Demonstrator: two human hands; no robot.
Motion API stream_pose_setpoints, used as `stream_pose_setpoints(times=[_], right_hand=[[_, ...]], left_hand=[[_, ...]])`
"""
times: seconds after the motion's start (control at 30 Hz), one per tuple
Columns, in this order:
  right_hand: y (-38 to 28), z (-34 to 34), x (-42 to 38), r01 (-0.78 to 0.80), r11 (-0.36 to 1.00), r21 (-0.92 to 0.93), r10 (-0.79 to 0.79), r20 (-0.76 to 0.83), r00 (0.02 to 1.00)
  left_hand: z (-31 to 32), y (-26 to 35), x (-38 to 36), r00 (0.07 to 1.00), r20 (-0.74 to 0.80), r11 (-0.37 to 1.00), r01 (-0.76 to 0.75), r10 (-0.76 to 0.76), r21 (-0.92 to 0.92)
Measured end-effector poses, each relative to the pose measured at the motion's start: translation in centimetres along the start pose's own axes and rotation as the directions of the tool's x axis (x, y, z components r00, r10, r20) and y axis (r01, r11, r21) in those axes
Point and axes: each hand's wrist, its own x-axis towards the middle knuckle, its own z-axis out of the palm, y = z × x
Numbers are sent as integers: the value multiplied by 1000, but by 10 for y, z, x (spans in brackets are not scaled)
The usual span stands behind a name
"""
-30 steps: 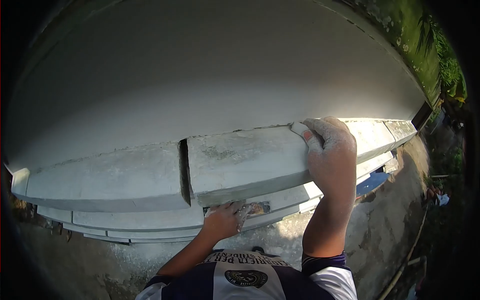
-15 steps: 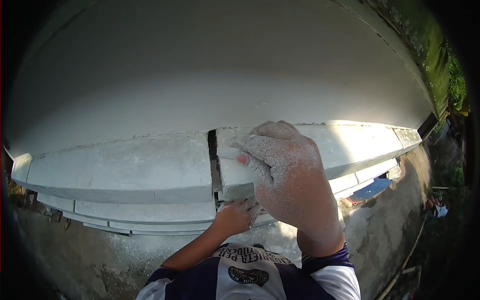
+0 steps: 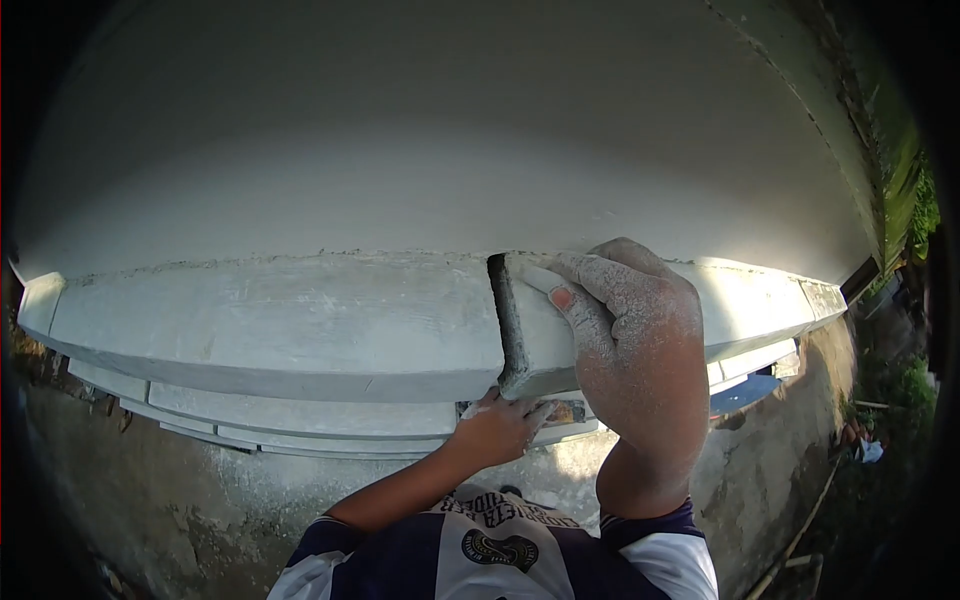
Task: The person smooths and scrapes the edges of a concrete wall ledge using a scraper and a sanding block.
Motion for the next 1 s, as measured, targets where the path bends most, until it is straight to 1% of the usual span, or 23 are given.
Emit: stream_pose_setpoints(times=[0.03, 0.1, 0.2, 0.23, 0.27, 0.33, 0.4, 0.43, 0.47, 0.5, 0.6, 0.63, 0.67, 0.7, 0.73, 0.77, 0.8, 0.83, 0.87, 0.93, 1.0], right_hand=[[-5, 6, -1, 29, 1000, 10, -29, -17, 999], [-12, 15, -3, 84, 996, 28, -83, -57, 995], [-3, -3, -4, -10, 999, -53, 7, -52, 999], [5, -9, -6, -147, 986, -80, 138, -107, 985], [16, -16, -8, -283, 954, -99, 264, -165, 950], [55, -34, -19, -469, 854, -225, 391, -317, 864], [88, -56, -32, -638, 739, -216, 504, -451, 736], [114, -70, -42, -659, 709, -251, 497, -485, 720], [132, -81, -49, -682, 674, -283, 492, -518, 700], [127, -88, -48, -700, 664, -264, 526, -501, 687], [109, -86, -36, -707, 632, -319, 618, -342, 707], [110, -76, -35, -684, 652, -326, 564, -394, 726], [87, -66, -27, -669, 657, -347, 537, -407, 738], [73, -60, -21, -684, 659, -311, 573, -381, 726], [66, -54, -18, -671, 703, -236, 590, -333, 735], [61, -43, -17, -591, 780, -206, 523, -304, 796], [46, -29, -16, -457, 854, -249, 380, -302, 874], [32, -16, -14, -385, 888, -251, 313, -283, 906], [22, -10, -14, -319, 901, -294, 243, -266, 933], [23, -16, -16, -231, 945, -230, 187, -199, 962], [36, -27, -18, -253, 952, -170, 220, -191, 957]], left_hand=[[6, -3, 0, 1000, 0, 999, -20, 20, -42], [11, -3, -1, 1000, 15, 998, -15, 16, -64], [-3, 3, 1, 998, 51, 999, 27, -25, -41], [-8, 5, 0, 997, 63, 999, 47, -45, -26], [-7, 5, -1, 998, 53, 1000, 29, -29, -11], [-6, 3, 0, 1000, 26, 1000, -8, 8, 23], [-24, 6, 0, 997, 69, 999, -30, 27, 41], [-31, 6, -1, 995, 95, 998, -43, 38, 49], [-30, 5, 0, 996, 83, 998, -41, 37, 51], [-25, 4, 0, 997, 75, 998, -40, 36, 51], [-7, 1, 0, 996, 77, 998, -45, 41, 54], [-4, 1, 0, 996, 79, 997, -46, 41, 57], [-7, 2, 0, 997, 66, 996, -40, 35, 80], [-12, 5, 0, 998, 55, 994, -31, 25, 103], [-14, 8, -1, 999, 41, 992, -17, 12, 125], [-2, 5, -1, 1000, -3, 996, 5, -5, 91], [-3, 10, -5, 1000, -11, 995, 24, -23, 100], [-10, 12, -5, 999, -26, 992, 41, -38, 116], [-16, 13, -3, 998, -45, 989, 58, -53, 139], [-17, 15, -2, 996, -69, 981, 62, -50, 186], [-20, 17, -3, 997, -60, 975, 65, -53, 210]])
